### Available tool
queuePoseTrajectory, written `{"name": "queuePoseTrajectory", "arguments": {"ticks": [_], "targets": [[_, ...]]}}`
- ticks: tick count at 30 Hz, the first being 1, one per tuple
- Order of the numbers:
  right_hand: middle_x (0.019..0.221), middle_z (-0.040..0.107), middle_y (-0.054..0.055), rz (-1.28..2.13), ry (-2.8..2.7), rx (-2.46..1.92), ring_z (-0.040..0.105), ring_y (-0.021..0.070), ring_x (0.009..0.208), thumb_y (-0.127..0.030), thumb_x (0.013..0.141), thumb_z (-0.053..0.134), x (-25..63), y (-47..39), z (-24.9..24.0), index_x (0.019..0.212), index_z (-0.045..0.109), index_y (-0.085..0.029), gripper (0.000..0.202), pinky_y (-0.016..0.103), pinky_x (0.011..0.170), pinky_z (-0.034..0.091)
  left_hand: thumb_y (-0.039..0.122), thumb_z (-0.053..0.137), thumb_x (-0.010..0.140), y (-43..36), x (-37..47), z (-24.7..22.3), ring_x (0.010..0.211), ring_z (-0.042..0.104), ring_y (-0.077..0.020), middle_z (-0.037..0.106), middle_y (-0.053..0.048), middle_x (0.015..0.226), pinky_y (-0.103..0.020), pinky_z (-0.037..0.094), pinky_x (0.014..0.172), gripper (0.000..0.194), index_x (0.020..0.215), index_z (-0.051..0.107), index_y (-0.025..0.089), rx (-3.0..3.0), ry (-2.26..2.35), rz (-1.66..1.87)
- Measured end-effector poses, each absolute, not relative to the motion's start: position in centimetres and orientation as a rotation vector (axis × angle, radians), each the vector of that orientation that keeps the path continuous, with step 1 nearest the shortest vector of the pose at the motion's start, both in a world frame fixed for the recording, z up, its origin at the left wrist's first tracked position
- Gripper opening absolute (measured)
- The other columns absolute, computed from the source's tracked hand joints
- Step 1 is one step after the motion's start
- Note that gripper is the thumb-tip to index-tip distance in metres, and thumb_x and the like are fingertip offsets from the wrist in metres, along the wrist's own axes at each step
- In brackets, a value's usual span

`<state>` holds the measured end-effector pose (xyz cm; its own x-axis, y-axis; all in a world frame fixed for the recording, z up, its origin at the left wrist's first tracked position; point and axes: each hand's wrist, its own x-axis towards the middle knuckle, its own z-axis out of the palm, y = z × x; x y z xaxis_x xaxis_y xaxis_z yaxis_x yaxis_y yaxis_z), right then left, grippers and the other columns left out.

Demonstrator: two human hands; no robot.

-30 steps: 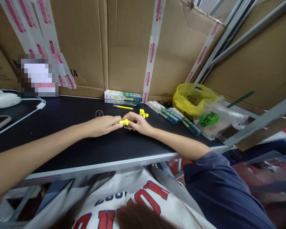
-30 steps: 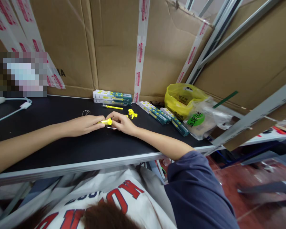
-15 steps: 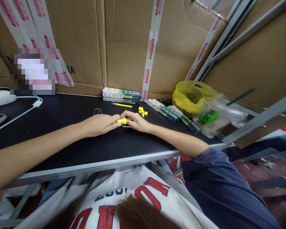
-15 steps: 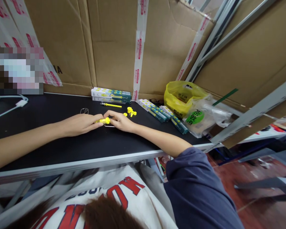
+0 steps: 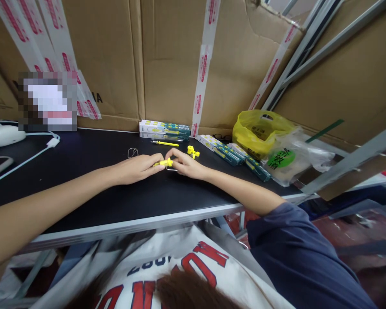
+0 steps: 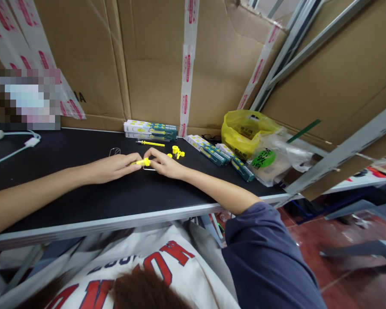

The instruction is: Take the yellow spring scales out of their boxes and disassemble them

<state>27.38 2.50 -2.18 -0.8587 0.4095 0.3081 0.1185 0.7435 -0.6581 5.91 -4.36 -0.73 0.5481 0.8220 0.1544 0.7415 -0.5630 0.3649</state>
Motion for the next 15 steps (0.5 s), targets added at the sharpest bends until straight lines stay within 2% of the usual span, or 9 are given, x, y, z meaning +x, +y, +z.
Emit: {"name": "queuePoseTrajectory", "arguments": {"ticks": [3, 5, 8, 11, 15], "targets": [[0.085, 0.052, 0.002, 0.369, -2.452, -0.522, 0.049, 0.0135, 0.073, -0.035, 0.097, 0.037, 28.0, 2.3, -2.1, 0.105, 0.042, -0.018, 0.019, 0.026, 0.066, 0.038, 0.052, 0.026, 0.096, -4.3, 5.9, -0.7, 0.073, 0.057, -0.0193, 0.059, -0.003, 0.082, -0.029, 0.04, 0.069, 0.038, 0.098, 0.047, 0.021, 2.497, 1.365, 0.539], [0.094, 0.054, 0.007, -0.06, -2.46, -0.515, 0.048, 0.0175, 0.084, -0.042, 0.094, 0.045, 28.1, 2.1, -1.9, 0.096, 0.049, -0.018, 0.025, 0.03, 0.072, 0.037, 0.052, 0.026, 0.095, -4.1, 5.9, -0.7, 0.074, 0.058, -0.02, 0.06, -0.003, 0.084, -0.03, 0.04, 0.071, 0.038, 0.098, 0.048, 0.021, 2.486, 1.391, 0.573], [0.081, 0.055, 0.006, -0.495, -2.536, -0.419, 0.045, 0.0186, 0.079, -0.043, 0.095, 0.043, 27.7, 2.0, -1.8, 0.081, 0.053, -0.018, 0.03, 0.032, 0.071, 0.03, 0.051, 0.026, 0.096, -3.8, 5.9, -0.9, 0.076, 0.059, -0.0204, 0.062, -0.004, 0.085, -0.03, 0.042, 0.073, 0.038, 0.098, 0.048, 0.02, 2.482, 1.391, 0.573], [0.07, 0.054, 0.004, -0.653, -2.58, -0.343, 0.043, 0.0165, 0.071, -0.035, 0.1, 0.034, 27.1, 2.0, -1.9, 0.076, 0.053, -0.018, 0.035, 0.032, 0.067, 0.025, 0.049, 0.024, 0.096, -3.8, 6.0, -1.1, 0.079, 0.062, -0.0214, 0.065, -0.005, 0.089, -0.03, 0.043, 0.074, 0.037, 0.101, 0.049, 0.021, 2.5, 1.409, 0.514], [0.066, 0.053, 0.002, -0.647, -2.585, -0.277, 0.042, 0.0148, 0.065, -0.031, 0.101, 0.031, 27.0, 2.3, -2.3, 0.074, 0.052, -0.017, 0.037, 0.032, 0.065, 0.022, 0.05, 0.023, 0.096, -4.0, 6.6, -1.1, 0.086, 0.065, -0.0252, 0.068, -0.008, 0.098, -0.032, 0.044, 0.072, 0.039, 0.11, 0.047, 0.022, 2.547, 1.558, 0.412]]}}
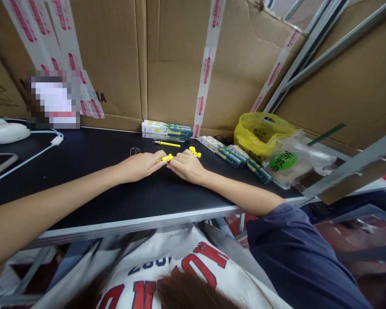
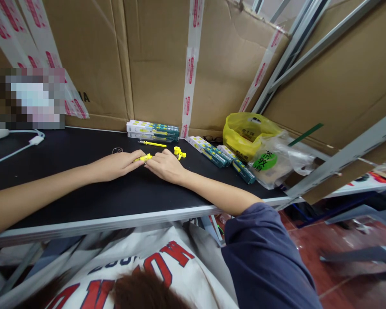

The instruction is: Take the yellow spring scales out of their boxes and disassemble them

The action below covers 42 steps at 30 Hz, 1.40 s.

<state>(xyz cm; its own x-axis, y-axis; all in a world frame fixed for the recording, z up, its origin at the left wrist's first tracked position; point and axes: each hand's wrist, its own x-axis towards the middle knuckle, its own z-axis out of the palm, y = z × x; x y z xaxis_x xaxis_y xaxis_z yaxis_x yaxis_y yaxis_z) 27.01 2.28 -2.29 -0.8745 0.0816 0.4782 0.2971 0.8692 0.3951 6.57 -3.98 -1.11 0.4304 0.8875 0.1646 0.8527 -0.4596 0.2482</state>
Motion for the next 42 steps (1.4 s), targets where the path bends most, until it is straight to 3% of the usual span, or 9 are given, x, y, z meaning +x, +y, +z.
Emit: {"name": "queuePoseTrajectory", "arguments": {"ticks": [15, 20, 26, 34, 42], "targets": [[0.064, 0.051, -0.001, -0.261, -2.569, -0.494, 0.044, 0.0111, 0.06, -0.033, 0.099, 0.037, 26.6, 2.1, -3.0, 0.073, 0.05, -0.016, 0.034, 0.025, 0.066, 0.027, 0.05, 0.023, 0.096, -3.5, 6.5, -1.1, 0.092, 0.066, -0.027, 0.068, -0.009, 0.104, -0.034, 0.045, 0.077, 0.039, 0.113, 0.046, 0.023, 2.538, 1.616, 0.43], [0.067, 0.055, 0.0, -0.221, -2.629, -0.547, 0.048, 0.0109, 0.063, -0.035, 0.098, 0.043, 26.4, 2.2, -3.0, 0.077, 0.055, -0.016, 0.031, 0.025, 0.066, 0.027, 0.051, 0.026, 0.095, -3.0, 5.8, -1.7, 0.087, 0.065, -0.0243, 0.067, -0.008, 0.099, -0.031, 0.045, 0.076, 0.039, 0.104, 0.05, 0.022, 2.494, 1.518, 0.443], [0.071, 0.062, 0.002, -0.308, -2.647, -0.517, 0.053, 0.0129, 0.07, -0.035, 0.095, 0.048, 26.4, 2.4, -2.9, 0.076, 0.058, -0.016, 0.029, 0.025, 0.064, 0.026, 0.05, 0.029, 0.094, -3.0, 5.7, -2.0, 0.087, 0.064, -0.0243, 0.067, -0.008, 0.099, -0.032, 0.044, 0.077, 0.038, 0.107, 0.051, 0.021, 2.474, 1.539, 0.417], [0.062, 0.061, 0.003, -0.571, -2.706, -0.505, 0.052, 0.0129, 0.059, -0.034, 0.099, 0.034, 26.5, 2.0, -2.8, 0.08, 0.06, -0.016, 0.037, 0.029, 0.061, 0.023, 0.05, 0.027, 0.095, -3.2, 6.4, -1.9, 0.085, 0.066, -0.0232, 0.069, -0.006, 0.097, -0.031, 0.046, 0.076, 0.039, 0.106, 0.052, 0.023, 2.526, 1.509, 0.442], [0.068, 0.057, 0.002, -0.276, -2.635, -0.462, 0.049, 0.0132, 0.063, -0.038, 0.096, 0.039, 26.8, 2.0, -2.8, 0.078, 0.054, -0.018, 0.03, 0.027, 0.061, 0.028, 0.051, 0.026, 0.095, -3.3, 5.9, -1.6, 0.085, 0.065, -0.0231, 0.069, -0.006, 0.098, -0.03, 0.044, 0.074, 0.04, 0.11, 0.051, 0.023, 2.563, 1.488, 0.487]]}}
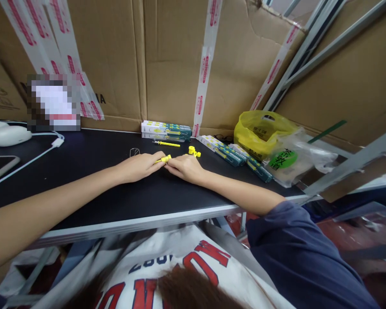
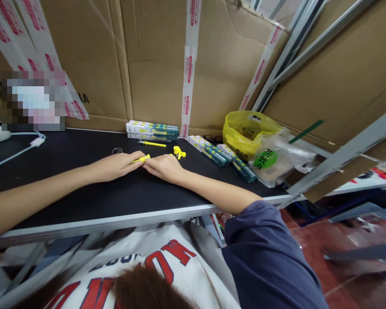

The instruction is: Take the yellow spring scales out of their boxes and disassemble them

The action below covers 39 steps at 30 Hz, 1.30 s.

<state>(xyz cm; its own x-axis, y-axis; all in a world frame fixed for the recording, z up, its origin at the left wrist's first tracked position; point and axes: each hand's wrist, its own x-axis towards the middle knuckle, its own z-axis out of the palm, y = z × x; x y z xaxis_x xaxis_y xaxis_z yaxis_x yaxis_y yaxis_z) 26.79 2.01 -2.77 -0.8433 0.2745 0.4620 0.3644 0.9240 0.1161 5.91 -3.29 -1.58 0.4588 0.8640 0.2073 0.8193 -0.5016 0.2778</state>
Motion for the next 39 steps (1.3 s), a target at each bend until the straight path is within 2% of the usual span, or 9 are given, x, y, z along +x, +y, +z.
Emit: {"name": "queuePoseTrajectory", "arguments": {"ticks": [3, 7, 10, 12, 15, 19, 31, 35, 39], "targets": [[0.077, 0.053, 0.002, 0.085, -2.524, -0.464, 0.047, 0.0136, 0.069, -0.04, 0.092, 0.047, 26.9, 1.9, -2.5, 0.082, 0.047, -0.019, 0.023, 0.026, 0.065, 0.034, 0.049, 0.026, 0.096, -3.4, 5.5, -1.2, 0.082, 0.063, -0.0215, 0.066, -0.005, 0.095, -0.029, 0.042, 0.073, 0.037, 0.108, 0.049, 0.022, 2.56, 1.424, 0.518], [0.083, 0.05, 0.001, 0.721, -2.297, -0.448, 0.046, 0.0116, 0.069, -0.026, 0.091, 0.042, 26.8, 2.5, -2.7, 0.093, 0.043, -0.019, 0.008, 0.025, 0.066, 0.039, 0.049, 0.029, 0.096, -3.8, 5.7, -1.0, 0.072, 0.06, -0.0194, 0.062, -0.002, 0.084, -0.028, 0.039, 0.067, 0.033, 0.105, 0.047, 0.022, 2.54, 1.384, 0.461], [0.076, 0.05, -0.002, 1.105, -2.272, -0.308, 0.048, 0.0103, 0.065, -0.03, 0.089, 0.048, 26.4, 2.9, -3.1, 0.095, 0.04, -0.019, 0.015, 0.023, 0.06, 0.039, 0.049, 0.03, 0.095, -4.0, 6.1, -1.0, 0.065, 0.056, -0.0184, 0.057, -0.001, 0.076, -0.028, 0.036, 0.062, 0.031, 0.096, 0.045, 0.022, 2.544, 1.417, 0.454], [0.069, 0.047, -0.005, 1.23, -2.246, -0.258, 0.045, 0.0086, 0.059, -0.035, 0.089, 0.052, 26.2, 2.9, -3.3, 0.096, 0.039, -0.019, 0.022, 0.021, 0.055, 0.037, 0.049, 0.03, 0.095, -4.0, 6.2, -1.0, 0.062, 0.054, -0.018, 0.056, -0.001, 0.074, -0.028, 0.035, 0.06, 0.03, 0.09, 0.043, 0.022, 2.554, 1.437, 0.461], [0.06, 0.038, -0.008, 1.227, -2.206, -0.277, 0.036, 0.0064, 0.049, -0.042, 0.09, 0.053, 26.1, 2.7, -3.5, 0.096, 0.042, -0.018, 0.026, 0.019, 0.047, 0.03, 0.049, 0.029, 0.095, -4.0, 6.3, -1.0, 0.061, 0.054, -0.0179, 0.056, -0.001, 0.073, -0.028, 0.035, 0.059, 0.032, 0.086, 0.042, 0.022, 2.568, 1.446, 0.47], [0.055, 0.03, -0.01, 1.269, -2.174, -0.382, 0.029, 0.0061, 0.043, -0.049, 0.09, 0.051, 26.1, 2.5, -3.4, 0.098, 0.042, -0.02, 0.032, 0.019, 0.042, 0.022, 0.048, 0.027, 0.096, -4.2, 6.4, -1.0, 0.066, 0.058, -0.0196, 0.059, -0.003, 0.076, -0.028, 0.037, 0.06, 0.032, 0.09, 0.044, 0.022, 2.589, 1.471, 0.467], [0.05, 0.03, -0.012, 1.368, -2.207, -0.441, 0.027, 0.0041, 0.035, -0.056, 0.085, 0.056, 25.9, 3.4, -3.2, 0.096, 0.042, -0.02, 0.04, 0.018, 0.038, 0.019, 0.048, 0.023, 0.097, -4.8, 6.7, -0.6, 0.074, 0.066, -0.0249, 0.067, -0.005, 0.086, -0.027, 0.036, 0.056, 0.034, 0.105, 0.044, 0.023, 2.679, 1.692, 0.314], [0.046, 0.029, -0.014, 1.455, -2.19, -0.42, 0.026, 0.0041, 0.031, -0.053, 0.086, 0.057, 25.8, 3.6, -3.1, 0.093, 0.04, -0.02, 0.038, 0.017, 0.034, 0.019, 0.047, 0.022, 0.096, -4.8, 6.9, -0.1, 0.075, 0.067, -0.0278, 0.069, -0.008, 0.091, -0.029, 0.038, 0.057, 0.036, 0.107, 0.044, 0.021, 2.656, 1.884, 0.303], [0.046, 0.032, -0.014, 1.397, -2.251, -0.492, 0.028, 0.004, 0.033, -0.04, 0.091, 0.053, 26.4, 3.7, -2.7, 0.095, 0.041, -0.019, 0.024, 0.015, 0.036, 0.023, 0.048, 0.024, 0.096, -4.5, 6.5, -0.2, 0.078, 0.067, -0.0277, 0.069, -0.009, 0.092, -0.029, 0.04, 0.059, 0.036, 0.106, 0.046, 0.021, 2.624, 1.937, 0.288]]}}
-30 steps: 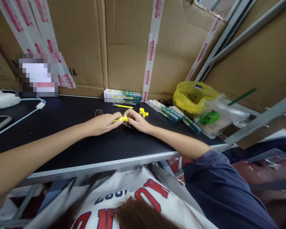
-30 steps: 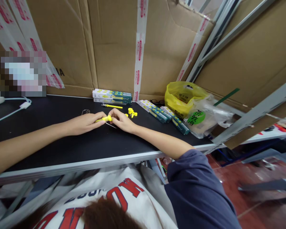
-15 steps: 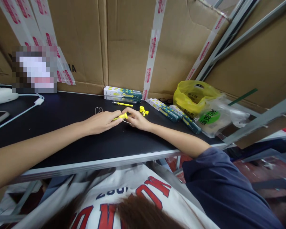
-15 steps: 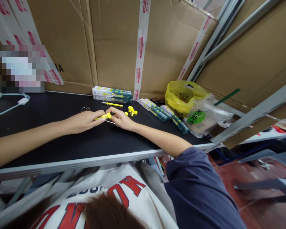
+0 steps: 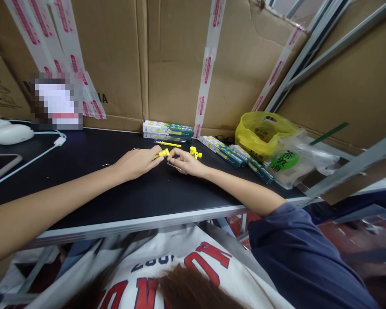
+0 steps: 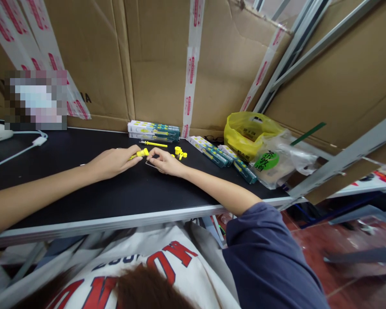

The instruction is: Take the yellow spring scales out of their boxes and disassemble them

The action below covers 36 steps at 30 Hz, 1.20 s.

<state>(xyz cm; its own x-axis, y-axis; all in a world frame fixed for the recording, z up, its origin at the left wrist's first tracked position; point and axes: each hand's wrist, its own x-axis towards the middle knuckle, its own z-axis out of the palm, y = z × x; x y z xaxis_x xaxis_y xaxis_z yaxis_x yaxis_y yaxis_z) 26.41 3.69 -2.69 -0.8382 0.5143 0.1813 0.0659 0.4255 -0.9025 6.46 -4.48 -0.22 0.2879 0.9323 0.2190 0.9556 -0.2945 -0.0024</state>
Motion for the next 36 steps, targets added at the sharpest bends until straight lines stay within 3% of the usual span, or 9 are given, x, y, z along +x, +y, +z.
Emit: {"name": "queuePoseTrajectory", "arguments": {"ticks": [5, 12, 17, 30, 33, 36], "targets": [[0.048, 0.038, -0.013, 1.07, -2.328, -0.708, 0.034, 0.0055, 0.04, -0.019, 0.091, 0.043, 27.6, 4.8, -2.1, 0.097, 0.04, -0.018, 0.007, 0.015, 0.044, 0.029, 0.047, 0.033, 0.094, -4.4, 6.3, -1.3, 0.081, 0.064, -0.0237, 0.067, -0.005, 0.092, -0.028, 0.04, 0.06, 0.033, 0.101, 0.054, 0.022, -2.499, -1.677, -0.3], [0.049, 0.045, -0.01, 0.792, -2.349, -0.747, 0.044, 0.0079, 0.043, -0.015, 0.092, 0.039, 23.4, 7.4, -0.4, 0.093, 0.04, -0.018, 0.003, 0.019, 0.052, 0.036, 0.046, 0.04, 0.093, -4.9, 7.5, -2.5, 0.09, 0.059, -0.0208, 0.062, -0.004, 0.093, -0.028, 0.043, 0.071, 0.031, 0.095, 0.059, 0.022, -2.544, -1.484, -0.407], [0.049, 0.049, -0.008, 0.657, -2.466, -0.772, 0.05, 0.0082, 0.05, -0.011, 0.087, 0.049, 17.7, 8.2, 0.2, 0.087, 0.048, -0.016, 0.004, 0.019, 0.057, 0.039, 0.044, 0.041, 0.094, -5.1, 7.9, -2.6, 0.092, 0.057, -0.0214, 0.061, -0.005, 0.093, -0.03, 0.043, 0.074, 0.031, 0.1, 0.059, 0.021, -2.534, -1.457, -0.408], [0.054, 0.05, -0.007, 0.928, -2.708, -0.663, 0.045, 0.0048, 0.038, -0.016, 0.09, 0.052, 13.8, 9.3, 0.3, 0.094, 0.062, -0.011, 0.012, 0.015, 0.036, 0.036, 0.042, 0.039, 0.094, -4.7, 7.9, -2.4, 0.088, 0.058, -0.0222, 0.06, -0.008, 0.097, -0.03, 0.043, 0.068, 0.033, 0.101, 0.06, 0.018, -2.528, -1.456, -0.321], [0.063, 0.061, -0.003, 0.917, -2.773, -0.54, 0.048, 0.004, 0.045, -0.014, 0.088, 0.054, 14.1, 9.8, 0.2, 0.092, 0.066, -0.01, 0.013, 0.016, 0.045, 0.042, 0.041, 0.04, 0.094, -4.8, 7.9, -2.3, 0.09, 0.058, -0.0226, 0.06, -0.008, 0.097, -0.03, 0.043, 0.07, 0.032, 0.102, 0.06, 0.018, -2.543, -1.461, -0.318], [0.085, 0.071, 0.003, 0.947, -2.814, -0.374, 0.06, 0.0055, 0.069, -0.001, 0.082, 0.051, 14.1, 10.3, -0.1, 0.087, 0.068, -0.01, 0.021, 0.018, 0.069, 0.049, 0.041, 0.04, 0.094, -4.8, 7.9, -2.2, 0.092, 0.058, -0.0232, 0.061, -0.008, 0.097, -0.031, 0.043, 0.071, 0.032, 0.103, 0.061, 0.017, -2.549, -1.469, -0.319]]}}
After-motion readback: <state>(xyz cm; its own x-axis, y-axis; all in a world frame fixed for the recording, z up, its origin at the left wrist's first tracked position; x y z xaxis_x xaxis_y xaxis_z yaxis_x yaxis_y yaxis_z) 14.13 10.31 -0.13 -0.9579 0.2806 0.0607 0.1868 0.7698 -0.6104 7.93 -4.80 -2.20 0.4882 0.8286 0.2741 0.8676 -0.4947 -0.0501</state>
